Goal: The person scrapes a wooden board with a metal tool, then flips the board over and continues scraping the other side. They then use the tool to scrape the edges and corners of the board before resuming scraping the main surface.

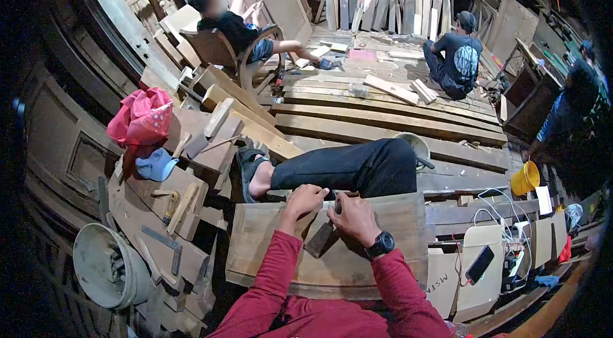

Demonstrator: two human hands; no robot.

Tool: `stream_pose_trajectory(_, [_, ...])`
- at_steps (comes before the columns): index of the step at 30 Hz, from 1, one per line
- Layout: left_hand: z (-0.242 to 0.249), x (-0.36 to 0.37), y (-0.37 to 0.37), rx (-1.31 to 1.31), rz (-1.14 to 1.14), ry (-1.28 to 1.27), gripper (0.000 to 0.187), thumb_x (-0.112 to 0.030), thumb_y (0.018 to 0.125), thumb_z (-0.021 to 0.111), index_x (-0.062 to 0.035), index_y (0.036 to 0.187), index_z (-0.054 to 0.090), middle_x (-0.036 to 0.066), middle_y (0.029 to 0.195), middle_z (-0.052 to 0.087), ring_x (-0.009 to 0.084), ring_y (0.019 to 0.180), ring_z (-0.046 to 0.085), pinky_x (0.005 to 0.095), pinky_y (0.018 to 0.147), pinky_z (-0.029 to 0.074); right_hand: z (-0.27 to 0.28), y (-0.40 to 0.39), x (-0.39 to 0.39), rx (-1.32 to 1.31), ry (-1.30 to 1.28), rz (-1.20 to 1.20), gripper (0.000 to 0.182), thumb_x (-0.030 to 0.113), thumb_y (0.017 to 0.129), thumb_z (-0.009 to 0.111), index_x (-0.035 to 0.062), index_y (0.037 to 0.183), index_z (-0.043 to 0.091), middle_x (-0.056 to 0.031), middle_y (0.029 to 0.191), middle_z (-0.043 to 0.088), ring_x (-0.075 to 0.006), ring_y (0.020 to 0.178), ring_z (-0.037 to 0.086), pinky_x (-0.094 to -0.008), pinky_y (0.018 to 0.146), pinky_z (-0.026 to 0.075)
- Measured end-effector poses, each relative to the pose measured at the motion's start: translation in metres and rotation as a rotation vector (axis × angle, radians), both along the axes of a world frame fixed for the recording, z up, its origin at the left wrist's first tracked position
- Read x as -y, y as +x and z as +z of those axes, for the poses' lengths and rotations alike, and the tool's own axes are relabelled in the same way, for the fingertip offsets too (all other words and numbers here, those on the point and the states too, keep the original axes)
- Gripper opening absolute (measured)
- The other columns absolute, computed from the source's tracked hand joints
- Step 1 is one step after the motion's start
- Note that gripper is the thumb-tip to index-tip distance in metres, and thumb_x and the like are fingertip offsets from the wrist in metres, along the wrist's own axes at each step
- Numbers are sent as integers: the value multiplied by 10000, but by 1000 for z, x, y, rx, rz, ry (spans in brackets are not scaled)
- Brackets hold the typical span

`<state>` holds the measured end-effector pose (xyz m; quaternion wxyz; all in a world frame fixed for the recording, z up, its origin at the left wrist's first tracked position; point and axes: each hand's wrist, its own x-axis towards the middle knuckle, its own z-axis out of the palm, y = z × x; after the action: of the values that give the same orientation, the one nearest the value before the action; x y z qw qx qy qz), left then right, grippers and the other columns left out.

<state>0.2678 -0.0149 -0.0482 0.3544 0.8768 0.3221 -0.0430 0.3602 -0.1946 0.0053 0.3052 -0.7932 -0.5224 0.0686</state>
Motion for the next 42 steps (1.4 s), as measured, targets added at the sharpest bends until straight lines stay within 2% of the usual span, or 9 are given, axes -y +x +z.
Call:
stream_pose_trajectory(3, [-3,1,-4,74,13,9,478,-454,1004,542,-34,924,757,256,901,709,449,922,689,528,849,532,-1,-2,-1,3,-26,-4,284,323,866,722,51,878,637,-188,737,688,-396,703,688,-489,641,539])
stream_pose_trajectory(6, [-2,2,-6,102,10,9,478,-451,1002,543,-29,922,753,258,891,706,450,917,687,529,842,531,-1,-5,-3,30,-65,-29,272,318,870,714,56,884,641,-192,736,687,-395,712,690,-501,638,532])
stream_pose_trajectory(14, [-6,6,1,98,-13,12,481,-468,1005,530,-51,980,769,251,970,724,445,975,685,525,900,520,1,-9,4,33,-99,-50,299,339,888,672,45,905,624,-202,743,694,-398,723,701,-508,653,539])
stream_pose_trajectory(21, [6,11,2,43,-9,-36,495,-479,1006,529,-44,988,766,260,945,721,452,956,683,520,903,518,4,-14,6,75,-114,-79,275,325,871,679,55,898,635,-198,709,676,-401,691,686,-512,665,538])
stream_pose_trajectory(26, [-1,3,-4,44,37,-53,537,-506,1002,542,-29,889,763,303,899,681,479,914,672,530,869,520,5,-12,-2,20,-109,-71,289,328,863,689,48,912,639,-211,743,684,-408,715,688,-519,660,533])
stream_pose_trajectory(33, [-6,-7,-13,6,72,-10,565,-512,988,563,4,870,759,286,900,698,468,914,681,524,869,530,-5,-9,-21,-88,-97,-48,294,315,859,688,30,915,644,-232,780,687,-431,749,679,-529,664,526])
stream_pose_trajectory(35, [-21,-11,-10,-5,46,19,539,-522,985,555,-40,887,774,274,915,709,456,925,688,523,865,538,-18,-6,-22,-117,-76,-58,293,315,856,691,31,910,645,-228,781,688,-432,750,678,-531,667,525])
stream_pose_trajectory(40, [-8,-9,-9,-46,24,40,473,-522,981,547,-125,929,798,245,950,725,441,949,698,516,882,547,-20,-4,-23,-109,-77,-89,283,317,850,694,41,885,644,-220,751,679,-423,726,679,-529,648,524])
stream_pose_trajectory(42, [-9,-12,-8,-58,40,38,472,-508,973,555,-103,937,795,242,975,729,435,972,702,509,891,548,-19,-3,-29,-132,-86,-80,284,318,850,695,41,881,640,-216,729,673,-422,706,676,-528,639,524])
